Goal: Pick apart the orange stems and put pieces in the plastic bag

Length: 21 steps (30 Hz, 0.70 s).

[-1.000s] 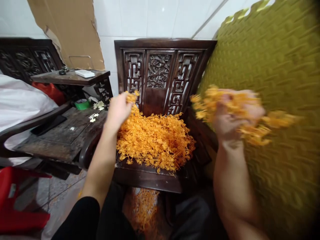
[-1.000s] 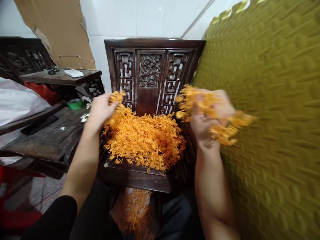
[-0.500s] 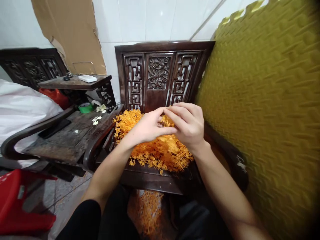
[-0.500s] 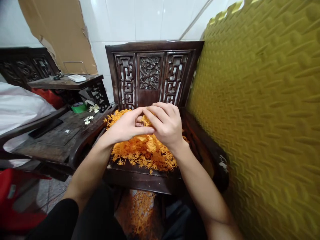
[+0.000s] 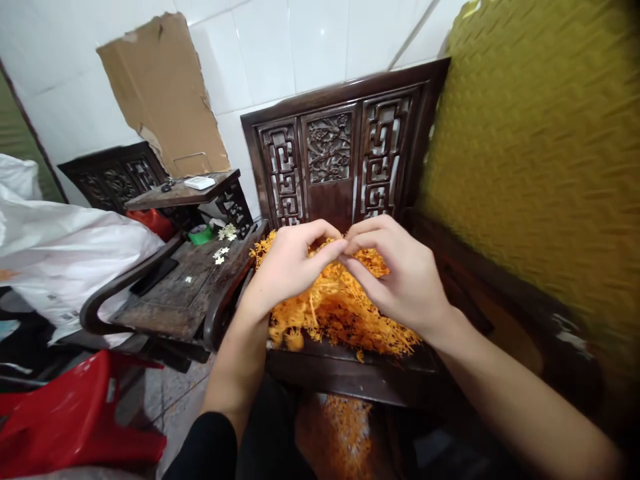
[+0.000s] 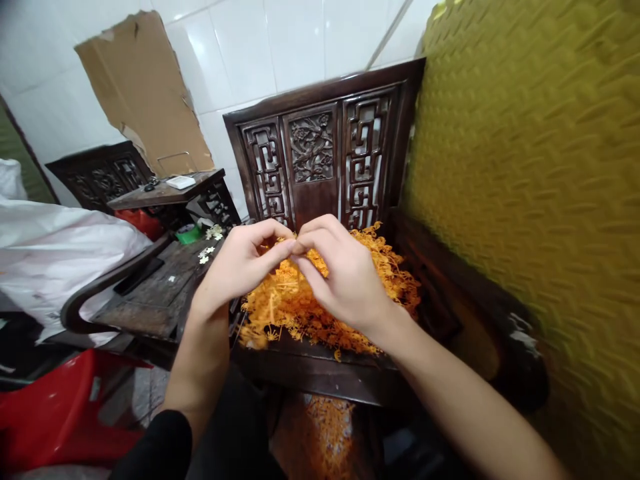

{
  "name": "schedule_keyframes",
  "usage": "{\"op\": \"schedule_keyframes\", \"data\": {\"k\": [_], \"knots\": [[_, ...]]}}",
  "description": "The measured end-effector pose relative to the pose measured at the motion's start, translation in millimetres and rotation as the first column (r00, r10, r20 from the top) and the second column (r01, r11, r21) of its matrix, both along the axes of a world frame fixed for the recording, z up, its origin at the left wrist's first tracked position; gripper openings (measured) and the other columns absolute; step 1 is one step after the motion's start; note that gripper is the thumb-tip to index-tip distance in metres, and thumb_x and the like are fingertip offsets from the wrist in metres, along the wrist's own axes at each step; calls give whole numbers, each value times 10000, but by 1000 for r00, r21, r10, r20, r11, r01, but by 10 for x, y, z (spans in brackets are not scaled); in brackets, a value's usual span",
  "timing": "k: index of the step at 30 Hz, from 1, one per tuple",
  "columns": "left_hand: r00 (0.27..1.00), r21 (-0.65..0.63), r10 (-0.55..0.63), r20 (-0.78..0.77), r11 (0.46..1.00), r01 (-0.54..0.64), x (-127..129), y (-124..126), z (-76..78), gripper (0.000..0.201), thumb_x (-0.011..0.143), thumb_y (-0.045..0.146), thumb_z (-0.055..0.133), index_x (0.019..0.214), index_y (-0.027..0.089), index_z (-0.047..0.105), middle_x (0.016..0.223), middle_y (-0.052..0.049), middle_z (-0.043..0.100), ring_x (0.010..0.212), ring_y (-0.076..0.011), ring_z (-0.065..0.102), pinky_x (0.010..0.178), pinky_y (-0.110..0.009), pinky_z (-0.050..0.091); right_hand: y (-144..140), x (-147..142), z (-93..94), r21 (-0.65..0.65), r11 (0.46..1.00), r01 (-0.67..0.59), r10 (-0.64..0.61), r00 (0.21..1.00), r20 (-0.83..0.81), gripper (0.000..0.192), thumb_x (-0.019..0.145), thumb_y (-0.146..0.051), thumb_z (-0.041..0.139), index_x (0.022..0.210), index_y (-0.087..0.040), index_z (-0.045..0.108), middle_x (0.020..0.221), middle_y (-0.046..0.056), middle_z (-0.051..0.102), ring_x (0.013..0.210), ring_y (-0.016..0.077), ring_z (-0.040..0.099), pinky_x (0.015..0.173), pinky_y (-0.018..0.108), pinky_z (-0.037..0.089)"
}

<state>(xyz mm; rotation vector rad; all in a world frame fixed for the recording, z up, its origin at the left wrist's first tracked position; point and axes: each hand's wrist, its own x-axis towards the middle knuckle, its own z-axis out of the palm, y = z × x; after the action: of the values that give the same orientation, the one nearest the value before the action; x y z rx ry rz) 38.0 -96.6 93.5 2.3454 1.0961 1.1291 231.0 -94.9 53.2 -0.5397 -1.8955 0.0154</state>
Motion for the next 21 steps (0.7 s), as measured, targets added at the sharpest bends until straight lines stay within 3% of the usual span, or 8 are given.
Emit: {"op": "schedule_keyframes", "data": {"k": [4, 9, 12, 16, 19, 21], "knots": [[992, -106, -34, 117, 993, 47, 67, -97, -9, 205, 1002, 360, 642, 910, 178, 664, 796, 9, 706, 678, -96, 637, 631, -220, 491, -96, 48, 18, -204, 975, -92, 93, 996, -4, 133, 913, -110, 663, 984, -207, 605, 929, 32, 684, 826, 171, 693, 747, 309, 590], [938, -222, -43, 343, 967, 126, 166, -144, -48, 267, 979, 447, 676, 914, 203, 588, 716, 38, 633, 576, -97, 626, 535, -220, 491, -142, 172, 47, -103, 994, 38, -34, 998, 48, 151, 905, -116, 656, 1005, -217, 606, 949, 32, 730, 850, 187, 723, 754, 301, 564], [949, -162, 31, 313, 987, 21, 199, -95, -96, 311, 934, 467, 740, 872, 198, 597, 773, 15, 686, 655, -117, 668, 594, -243, 518, -125, 242, 61, -28, 993, 115, -113, 990, 81, 163, 922, -104, 608, 1034, -222, 615, 984, 40, 740, 868, 195, 725, 779, 317, 556], [968, 15, 172, 183, 984, -177, 199, -15, -155, 405, 935, 524, 727, 765, 191, 570, 865, -35, 746, 807, -165, 708, 758, -311, 562, -89, 273, 90, 36, 993, 115, -119, 982, 148, 104, 960, -121, 602, 970, -216, 643, 1000, 42, 723, 877, 174, 707, 791, 310, 546], [976, 108, 176, 132, 976, -191, 191, -40, -118, 379, 923, 529, 743, 1090, 205, 640, 1239, -103, 745, 1136, -240, 724, 985, -394, 576, -82, 262, 102, 26, 992, 123, -125, 980, 152, 80, 975, -168, 606, 943, -231, 644, 952, 38, 718, 809, 160, 699, 702, 294, 537], [998, 139, 45, 45, 989, -50, 191, -89, -59, 531, 952, 504, 707, 1378, 227, 551, 1505, -121, 615, 1386, -267, 616, 1122, -432, 530, -78, 268, 80, 4, 988, 157, -156, 978, 139, 69, 969, -206, 610, 955, -266, 642, 910, 24, 740, 746, 165, 709, 658, 306, 539]]}}
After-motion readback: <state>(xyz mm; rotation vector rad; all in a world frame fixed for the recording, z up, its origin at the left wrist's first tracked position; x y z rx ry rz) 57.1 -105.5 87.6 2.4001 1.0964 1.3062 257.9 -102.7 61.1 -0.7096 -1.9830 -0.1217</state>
